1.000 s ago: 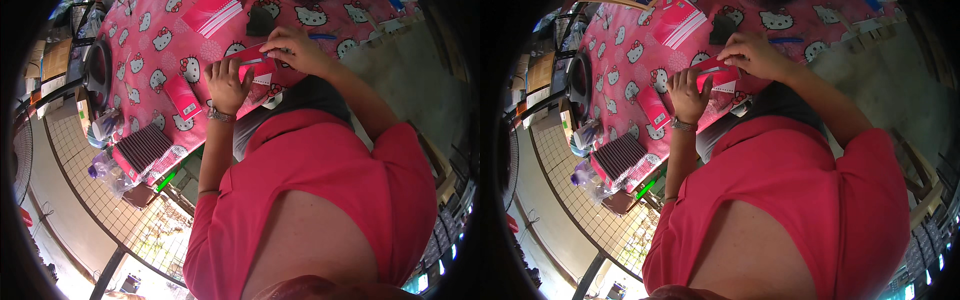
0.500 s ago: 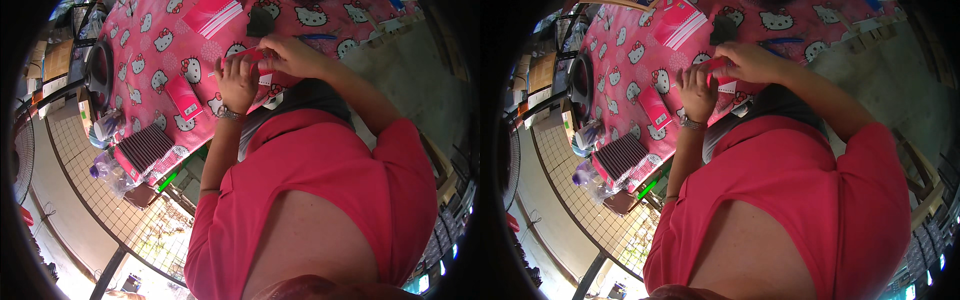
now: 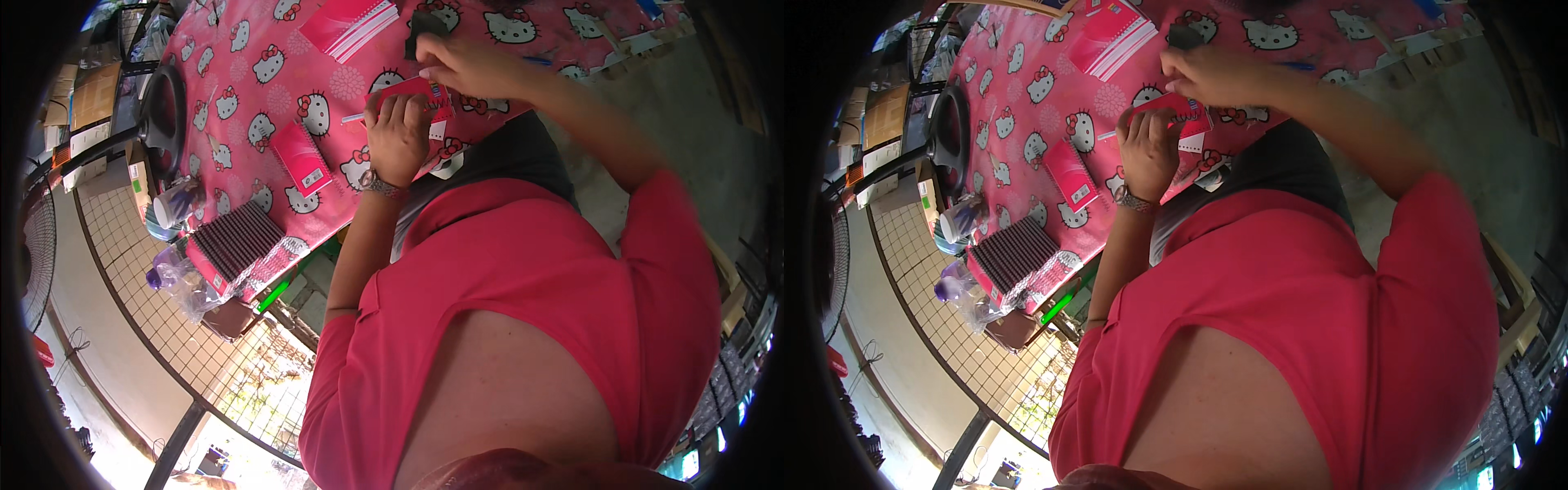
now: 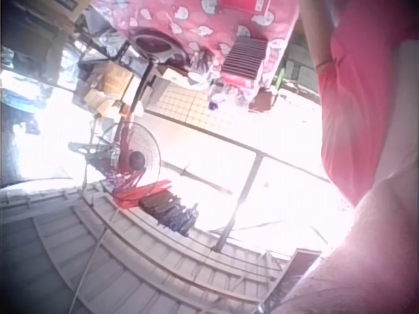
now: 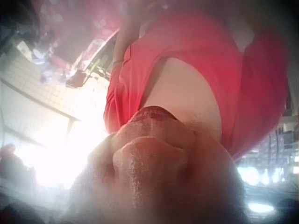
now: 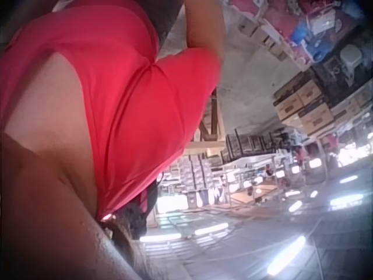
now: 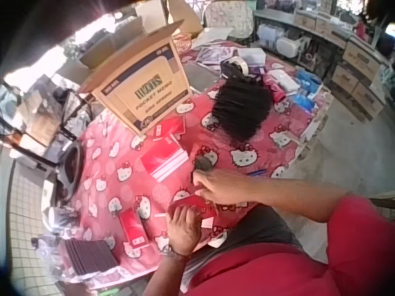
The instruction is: The person aligns the spiral bindings of small pink notebooks and stacks them on a table with a pink tablecloth.
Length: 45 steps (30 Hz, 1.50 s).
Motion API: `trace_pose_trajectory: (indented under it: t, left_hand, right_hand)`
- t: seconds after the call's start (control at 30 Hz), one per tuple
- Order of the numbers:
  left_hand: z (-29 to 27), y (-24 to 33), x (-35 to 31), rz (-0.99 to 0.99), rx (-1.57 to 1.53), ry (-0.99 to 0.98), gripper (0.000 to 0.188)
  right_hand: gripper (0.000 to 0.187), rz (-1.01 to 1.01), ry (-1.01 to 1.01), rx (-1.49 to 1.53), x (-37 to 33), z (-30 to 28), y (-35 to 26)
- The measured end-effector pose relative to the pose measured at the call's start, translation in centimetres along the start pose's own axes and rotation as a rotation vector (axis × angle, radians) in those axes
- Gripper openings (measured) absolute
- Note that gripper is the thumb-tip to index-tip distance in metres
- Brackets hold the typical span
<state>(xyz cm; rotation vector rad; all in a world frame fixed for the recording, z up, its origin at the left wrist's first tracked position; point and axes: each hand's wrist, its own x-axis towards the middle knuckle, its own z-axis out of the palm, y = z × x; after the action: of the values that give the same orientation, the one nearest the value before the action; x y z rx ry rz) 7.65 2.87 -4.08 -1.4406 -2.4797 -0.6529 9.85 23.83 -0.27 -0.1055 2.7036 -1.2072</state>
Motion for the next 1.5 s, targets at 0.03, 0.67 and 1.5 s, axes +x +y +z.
trace_pose_trajectory:
  t: [0.03,0.67,1.5]
  left_hand:
    - [0.0,-0.1,0.1,0.013,0.005,-0.028,0.023]
    - [-0.7,-1.8,-0.6,-0.194,-0.037,0.076,0.037]
    - [-3.0,-5.8,-0.2,-0.377,-0.395,-0.06,0.027]
  right_hand:
    - [0.035,-0.249,0.178,-0.201,1.3,0.5,2.8]
    - [0.059,-0.147,-0.225,0.382,0.7,-0.5,2.3]
    - [0.05,-0.139,-0.381,0.664,4.4,0.4,1.6]
